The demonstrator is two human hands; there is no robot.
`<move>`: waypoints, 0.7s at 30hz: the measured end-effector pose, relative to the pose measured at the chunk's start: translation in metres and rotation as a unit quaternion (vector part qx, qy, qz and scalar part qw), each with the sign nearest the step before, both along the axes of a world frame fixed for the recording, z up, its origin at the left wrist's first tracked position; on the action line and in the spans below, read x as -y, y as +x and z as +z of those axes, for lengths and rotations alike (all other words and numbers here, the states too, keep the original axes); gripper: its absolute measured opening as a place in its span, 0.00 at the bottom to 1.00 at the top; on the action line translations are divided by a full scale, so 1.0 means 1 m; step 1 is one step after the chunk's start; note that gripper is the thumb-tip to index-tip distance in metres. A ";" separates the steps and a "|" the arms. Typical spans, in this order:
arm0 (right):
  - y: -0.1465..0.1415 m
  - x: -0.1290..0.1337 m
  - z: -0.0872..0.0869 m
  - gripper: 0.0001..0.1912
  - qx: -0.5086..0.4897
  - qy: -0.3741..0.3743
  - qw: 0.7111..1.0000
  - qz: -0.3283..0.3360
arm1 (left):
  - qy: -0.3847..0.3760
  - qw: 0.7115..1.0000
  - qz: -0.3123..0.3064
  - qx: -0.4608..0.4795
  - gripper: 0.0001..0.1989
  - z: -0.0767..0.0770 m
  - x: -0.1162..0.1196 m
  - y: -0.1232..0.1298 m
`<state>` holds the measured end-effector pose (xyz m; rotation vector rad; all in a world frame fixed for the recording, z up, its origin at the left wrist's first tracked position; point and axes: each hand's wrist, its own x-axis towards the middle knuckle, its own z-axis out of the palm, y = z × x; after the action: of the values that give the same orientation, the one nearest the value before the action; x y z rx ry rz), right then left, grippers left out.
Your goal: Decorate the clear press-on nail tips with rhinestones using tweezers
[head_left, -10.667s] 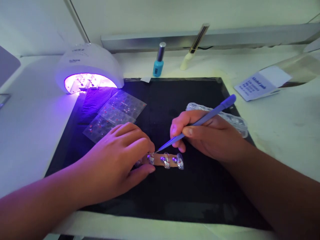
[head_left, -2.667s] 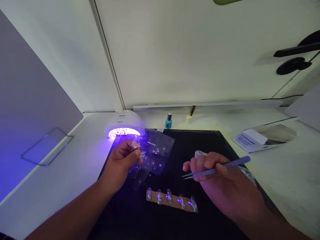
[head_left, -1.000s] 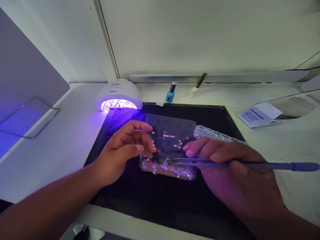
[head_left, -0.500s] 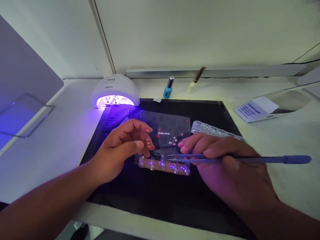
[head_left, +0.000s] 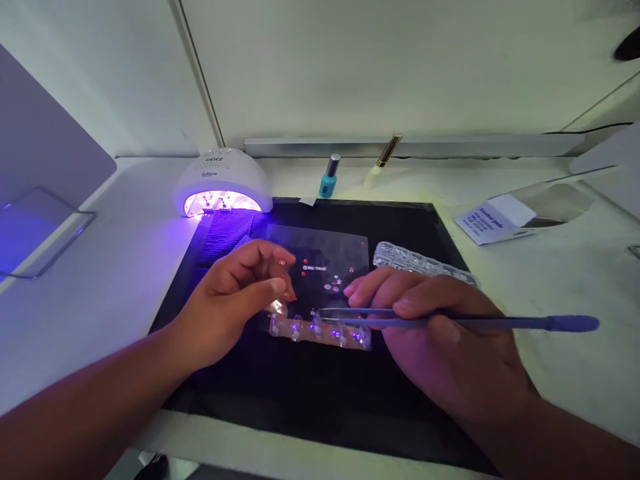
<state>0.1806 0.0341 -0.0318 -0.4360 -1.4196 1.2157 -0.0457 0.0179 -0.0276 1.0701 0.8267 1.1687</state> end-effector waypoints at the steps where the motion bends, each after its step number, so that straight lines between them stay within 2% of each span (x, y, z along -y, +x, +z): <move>1: 0.000 0.001 0.000 0.08 -0.004 0.000 1.000 -0.001 | 0.003 1.000 0.005 0.002 0.10 0.000 0.001 0.001; 5: -0.001 0.000 0.001 0.07 -0.009 -0.004 1.000 -0.002 | 0.021 1.000 0.018 -0.008 0.26 0.001 0.003 0.003; 11: -0.002 -0.004 0.001 0.08 -0.019 0.004 1.000 -0.002 | 0.068 0.997 0.033 -0.022 0.35 -0.001 0.004 0.003; 14: -0.003 -0.005 -0.001 0.08 -0.030 0.003 1.000 0.000 | 0.082 0.995 0.030 -0.057 0.33 -0.002 0.005 0.003; 21: -0.001 -0.004 -0.002 0.08 -0.016 0.001 1.000 -0.007 | 0.101 0.980 0.039 -0.168 0.15 -0.002 0.009 0.003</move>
<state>0.1792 0.0379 -0.0338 -0.4224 -1.3873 1.2047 -0.0422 0.0084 -0.0296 1.4401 1.0345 1.1729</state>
